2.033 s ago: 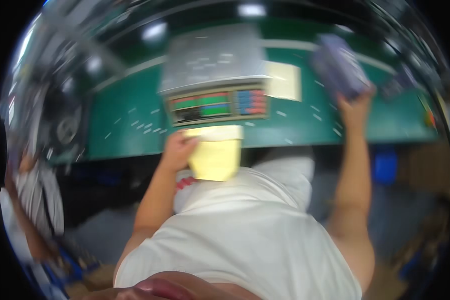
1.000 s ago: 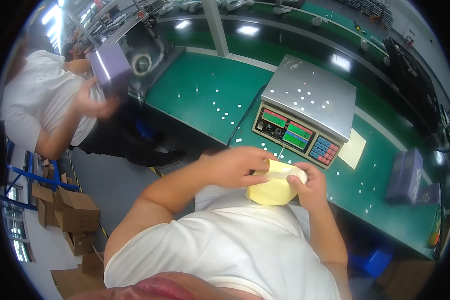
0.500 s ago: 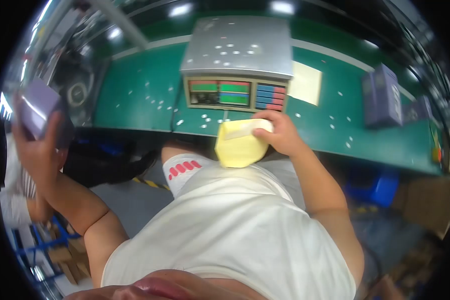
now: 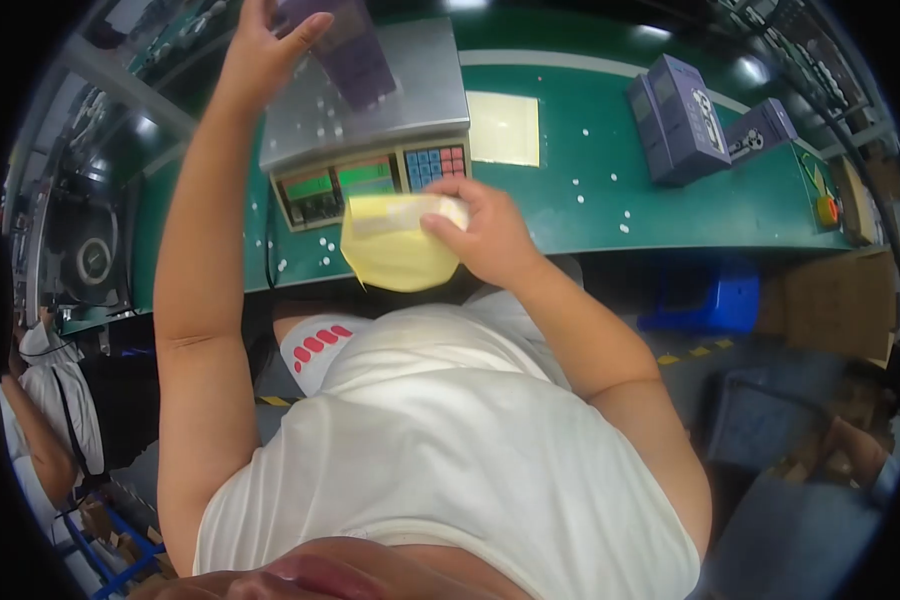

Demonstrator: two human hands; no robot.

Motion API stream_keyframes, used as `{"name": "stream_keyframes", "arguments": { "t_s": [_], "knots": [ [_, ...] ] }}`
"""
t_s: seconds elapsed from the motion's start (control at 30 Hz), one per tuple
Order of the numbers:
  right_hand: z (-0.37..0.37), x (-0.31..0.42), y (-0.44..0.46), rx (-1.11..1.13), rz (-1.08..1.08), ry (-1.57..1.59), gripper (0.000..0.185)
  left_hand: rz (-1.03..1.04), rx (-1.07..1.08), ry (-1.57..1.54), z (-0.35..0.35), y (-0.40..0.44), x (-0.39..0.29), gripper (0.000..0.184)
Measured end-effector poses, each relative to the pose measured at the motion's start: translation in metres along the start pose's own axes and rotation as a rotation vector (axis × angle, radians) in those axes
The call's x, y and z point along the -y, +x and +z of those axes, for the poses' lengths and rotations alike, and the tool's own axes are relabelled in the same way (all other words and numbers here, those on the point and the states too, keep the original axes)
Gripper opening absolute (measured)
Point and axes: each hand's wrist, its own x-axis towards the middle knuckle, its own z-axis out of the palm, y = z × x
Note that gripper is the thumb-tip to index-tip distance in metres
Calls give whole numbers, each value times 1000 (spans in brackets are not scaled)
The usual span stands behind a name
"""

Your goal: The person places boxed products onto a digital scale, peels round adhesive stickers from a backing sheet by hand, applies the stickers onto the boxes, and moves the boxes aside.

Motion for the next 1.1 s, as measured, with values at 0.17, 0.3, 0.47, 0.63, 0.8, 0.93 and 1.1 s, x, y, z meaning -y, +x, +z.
{"name": "stream_keyframes", "arguments": {
  "t_s": [0.17, 0.3, 0.47, 0.63, 0.8, 0.93, 1.1],
  "knots": [
    [-5, 35, 8, 10, -55, -156, 33, 390, -171, 534, -52, -81, -2, 45],
    [4, 40, 10, 23, -70, -145, 33, -352, -60, 271, -97, -209, 17, 21],
    [40, 52, 18, 127, -259, -260, 32, -367, 13, -191, -37, -245, -34, 16],
    [53, 57, 25, 106, -339, -207, 32, -459, -131, -487, -27, -233, -28, 27],
    [51, 52, 19, 62, -372, -214, 32, -494, 20, -652, -27, -235, -22, 39],
    [52, 55, 16, 104, -313, -224, 33, -592, -54, -731, -23, -234, -29, 34],
    [57, 60, 19, -7, -572, -509, 37, -528, -73, -507, -24, -237, -35, 21]
  ]
}}
